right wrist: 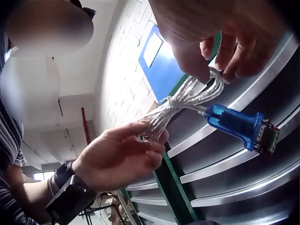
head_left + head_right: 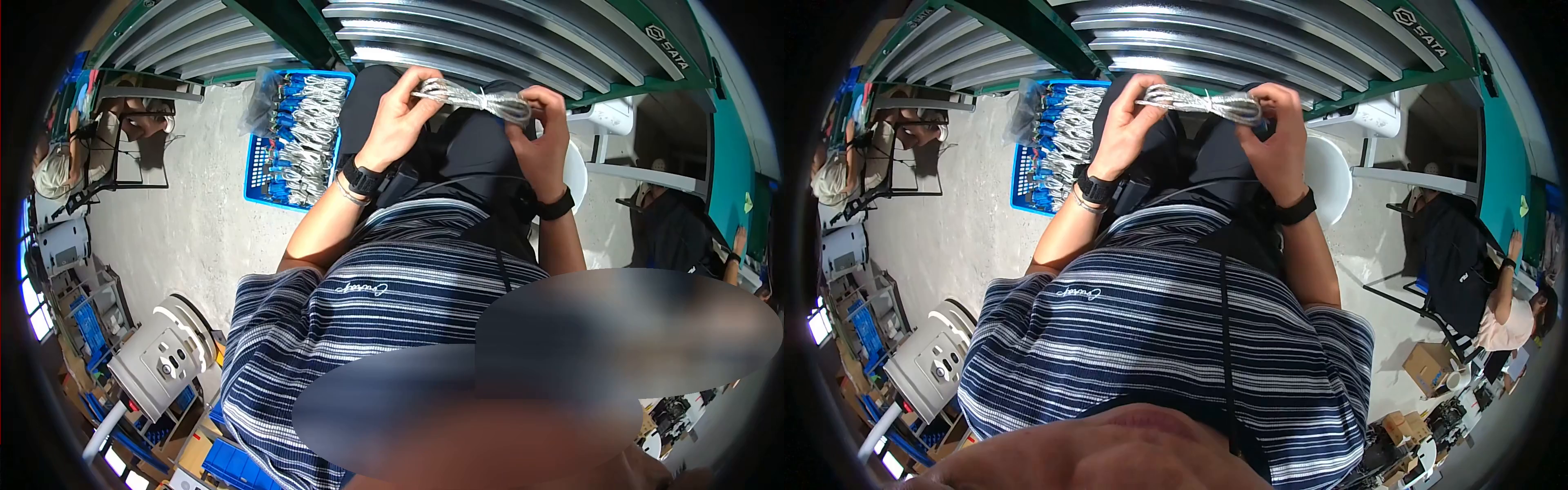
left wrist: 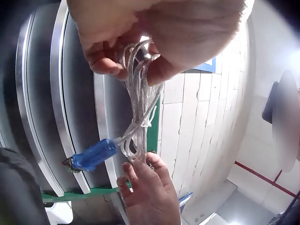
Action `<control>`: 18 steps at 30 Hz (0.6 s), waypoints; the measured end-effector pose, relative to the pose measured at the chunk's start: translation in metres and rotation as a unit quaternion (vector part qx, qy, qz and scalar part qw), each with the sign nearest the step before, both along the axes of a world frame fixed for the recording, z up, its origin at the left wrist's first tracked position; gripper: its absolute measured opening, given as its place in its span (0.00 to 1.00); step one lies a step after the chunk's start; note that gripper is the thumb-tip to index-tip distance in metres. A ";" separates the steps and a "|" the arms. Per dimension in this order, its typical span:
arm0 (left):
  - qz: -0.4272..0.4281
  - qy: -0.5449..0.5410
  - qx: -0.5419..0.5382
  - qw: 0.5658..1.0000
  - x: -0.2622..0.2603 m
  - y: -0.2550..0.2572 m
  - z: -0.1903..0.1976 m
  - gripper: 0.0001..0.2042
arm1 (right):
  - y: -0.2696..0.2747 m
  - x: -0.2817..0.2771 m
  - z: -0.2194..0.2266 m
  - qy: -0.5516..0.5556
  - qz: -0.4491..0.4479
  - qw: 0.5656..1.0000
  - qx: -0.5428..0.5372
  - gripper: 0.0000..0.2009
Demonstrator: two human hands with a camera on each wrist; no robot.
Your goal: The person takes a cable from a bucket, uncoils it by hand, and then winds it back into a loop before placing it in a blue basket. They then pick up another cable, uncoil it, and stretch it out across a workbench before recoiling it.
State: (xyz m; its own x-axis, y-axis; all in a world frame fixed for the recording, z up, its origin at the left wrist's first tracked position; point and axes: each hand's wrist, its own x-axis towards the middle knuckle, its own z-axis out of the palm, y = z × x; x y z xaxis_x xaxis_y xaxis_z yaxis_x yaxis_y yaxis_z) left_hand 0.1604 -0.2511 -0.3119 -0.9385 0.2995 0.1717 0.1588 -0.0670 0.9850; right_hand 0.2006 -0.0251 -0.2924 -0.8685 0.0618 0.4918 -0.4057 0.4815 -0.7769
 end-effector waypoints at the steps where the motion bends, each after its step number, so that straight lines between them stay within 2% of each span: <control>1: 0.000 0.000 0.001 1.000 0.000 0.001 0.001 0.12 | -0.001 0.001 0.001 0.000 0.000 1.000 0.001 0.21; 5: 0.020 -0.049 0.034 0.998 -0.003 0.007 -0.003 0.12 | -0.009 0.010 0.002 -0.021 0.000 1.000 0.021 0.21; 7: 0.077 -0.033 0.036 0.996 -0.005 0.010 -0.005 0.13 | -0.013 0.010 0.003 -0.010 -0.008 0.999 0.030 0.21; 8: 0.062 -0.055 0.004 0.997 -0.006 0.009 -0.004 0.13 | -0.013 0.009 0.001 -0.011 -0.003 0.999 0.030 0.21; 9: 0.066 -0.056 0.004 0.996 -0.007 0.007 -0.007 0.13 | -0.013 0.010 -0.002 -0.022 0.005 1.000 -0.020 0.20; 10: 0.024 -0.078 -0.019 0.996 -0.011 0.004 -0.013 0.13 | -0.013 0.010 -0.003 -0.033 0.011 0.997 -0.069 0.20; 11: -0.018 -0.100 -0.041 0.994 -0.013 0.003 -0.017 0.13 | -0.012 0.010 -0.003 -0.033 0.013 0.997 -0.069 0.20; 14: -0.002 -0.144 0.000 0.990 -0.010 0.007 -0.014 0.10 | -0.010 0.011 0.000 -0.006 0.006 0.998 -0.062 0.19; 16: 0.025 -0.143 -0.005 0.989 -0.009 0.008 -0.012 0.08 | -0.008 0.009 0.001 -0.020 -0.008 0.999 0.042 0.17; 18: 0.055 -0.087 -0.044 0.994 -0.008 0.007 -0.008 0.08 | -0.011 0.007 0.001 -0.022 -0.006 0.999 0.045 0.17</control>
